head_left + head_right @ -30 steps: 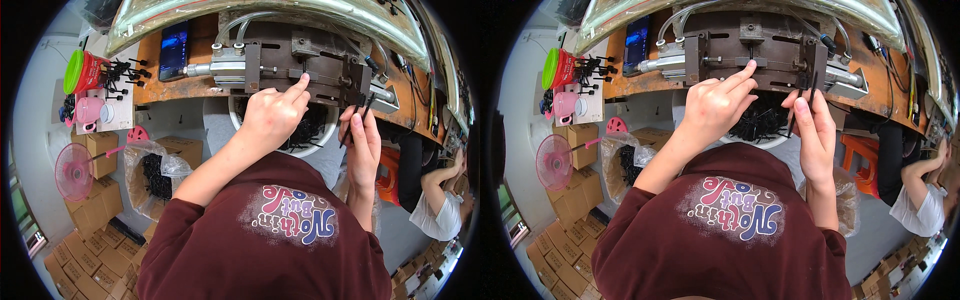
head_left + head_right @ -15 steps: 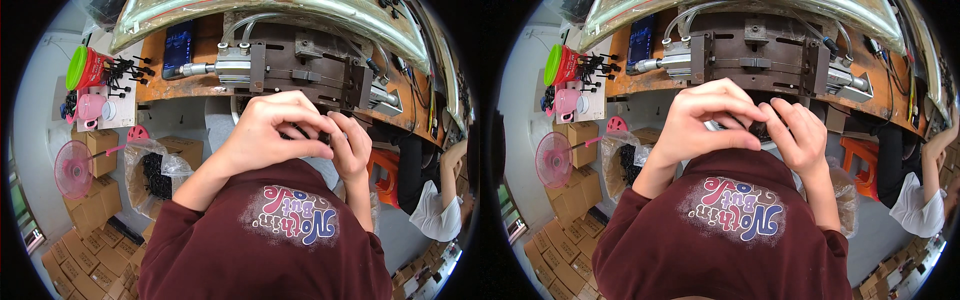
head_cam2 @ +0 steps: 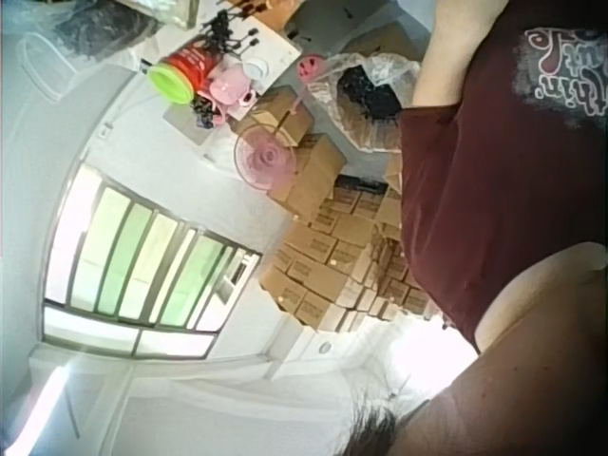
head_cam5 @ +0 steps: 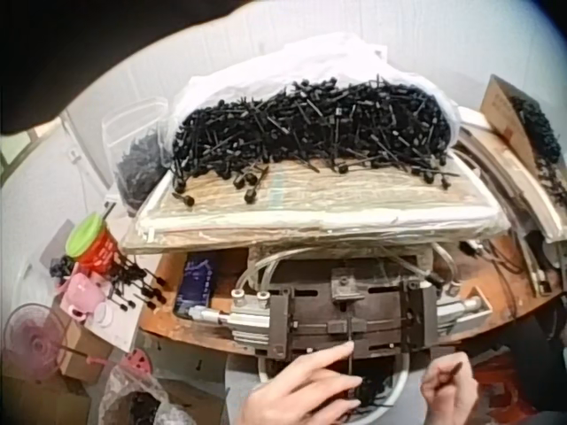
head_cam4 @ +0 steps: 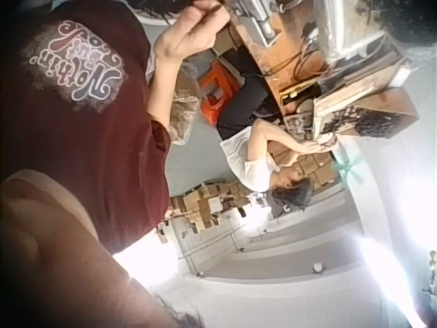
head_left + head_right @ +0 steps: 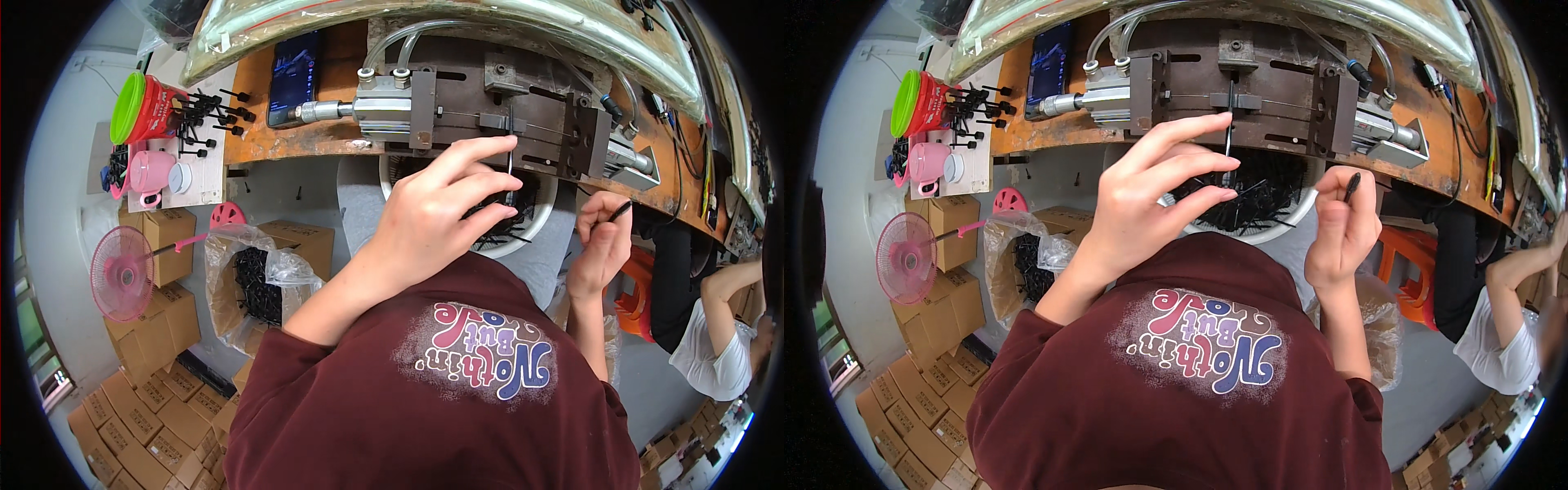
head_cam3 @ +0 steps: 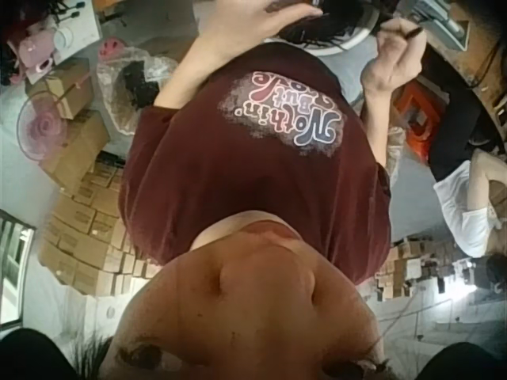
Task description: Assembling small black plastic parts using a pneumatic jig.
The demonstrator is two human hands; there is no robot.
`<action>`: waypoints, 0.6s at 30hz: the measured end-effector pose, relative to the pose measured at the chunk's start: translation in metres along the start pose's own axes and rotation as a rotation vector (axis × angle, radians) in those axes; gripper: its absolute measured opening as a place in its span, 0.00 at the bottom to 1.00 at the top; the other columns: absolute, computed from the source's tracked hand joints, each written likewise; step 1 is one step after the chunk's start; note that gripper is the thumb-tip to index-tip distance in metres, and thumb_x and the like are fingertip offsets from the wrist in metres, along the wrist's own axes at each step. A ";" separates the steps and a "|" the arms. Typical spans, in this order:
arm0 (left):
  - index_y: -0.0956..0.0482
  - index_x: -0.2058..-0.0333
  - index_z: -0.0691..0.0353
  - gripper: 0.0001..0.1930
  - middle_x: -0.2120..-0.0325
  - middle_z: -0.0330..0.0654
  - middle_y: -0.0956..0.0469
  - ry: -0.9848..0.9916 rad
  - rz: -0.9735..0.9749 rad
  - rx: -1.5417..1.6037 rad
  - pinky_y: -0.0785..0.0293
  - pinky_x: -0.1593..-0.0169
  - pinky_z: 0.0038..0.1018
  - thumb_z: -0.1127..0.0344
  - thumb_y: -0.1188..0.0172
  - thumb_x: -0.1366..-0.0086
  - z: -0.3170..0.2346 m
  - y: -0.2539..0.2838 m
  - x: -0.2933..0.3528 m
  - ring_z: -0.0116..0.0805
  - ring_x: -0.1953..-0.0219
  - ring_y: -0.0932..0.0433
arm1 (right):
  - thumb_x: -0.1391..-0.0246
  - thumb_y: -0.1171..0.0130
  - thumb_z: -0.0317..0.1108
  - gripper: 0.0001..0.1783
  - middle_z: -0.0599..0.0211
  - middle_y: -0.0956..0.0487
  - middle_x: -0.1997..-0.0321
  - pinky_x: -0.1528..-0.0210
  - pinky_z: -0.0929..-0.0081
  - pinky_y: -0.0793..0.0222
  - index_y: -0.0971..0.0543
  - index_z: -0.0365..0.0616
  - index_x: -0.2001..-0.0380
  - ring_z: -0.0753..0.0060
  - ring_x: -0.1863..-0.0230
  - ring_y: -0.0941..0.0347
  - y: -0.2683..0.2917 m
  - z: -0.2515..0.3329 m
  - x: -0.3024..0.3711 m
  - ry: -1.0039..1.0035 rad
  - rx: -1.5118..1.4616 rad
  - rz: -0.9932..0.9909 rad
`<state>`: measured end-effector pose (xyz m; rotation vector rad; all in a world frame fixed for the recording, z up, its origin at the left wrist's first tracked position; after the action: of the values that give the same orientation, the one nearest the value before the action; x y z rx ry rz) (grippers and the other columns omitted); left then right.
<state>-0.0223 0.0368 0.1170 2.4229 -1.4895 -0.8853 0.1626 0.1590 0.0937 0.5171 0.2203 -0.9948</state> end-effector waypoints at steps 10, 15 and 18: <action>0.18 0.64 0.65 0.13 0.47 0.46 0.23 -0.100 -0.058 -0.296 0.20 0.55 0.29 0.74 0.30 0.51 0.011 -0.010 0.006 0.37 0.57 0.18 | 0.29 0.59 0.38 0.13 0.75 0.35 0.76 0.74 0.85 0.48 0.30 0.39 0.59 0.86 0.77 0.43 -0.016 0.003 -0.001 -0.082 -0.194 -0.080; 0.18 0.65 0.64 0.12 0.47 0.45 0.23 -0.121 -0.050 -0.416 0.20 0.57 0.29 0.73 0.30 0.51 0.017 -0.015 0.008 0.37 0.56 0.18 | 0.29 0.58 0.37 0.11 0.76 0.37 0.78 0.75 0.85 0.49 0.30 0.41 0.58 0.87 0.77 0.44 -0.013 0.005 -0.001 -0.173 -0.248 -0.074; 0.18 0.65 0.64 0.12 0.46 0.45 0.23 -0.132 -0.047 -0.414 0.20 0.57 0.29 0.73 0.31 0.50 0.017 -0.017 0.008 0.37 0.57 0.18 | 0.28 0.58 0.37 0.11 0.77 0.38 0.78 0.75 0.85 0.50 0.30 0.41 0.58 0.87 0.77 0.45 -0.013 0.004 0.000 -0.228 -0.313 -0.077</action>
<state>-0.0160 0.0410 0.0925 2.1361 -1.1485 -1.2442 0.1509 0.1513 0.0930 0.1088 0.1883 -1.0615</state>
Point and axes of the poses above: each hand's wrist, its own x-axis away from the middle knuckle, its own y-axis out of the back of the hand, z = x × y, the point moved 1 cm from there along -x, towards the middle knuckle
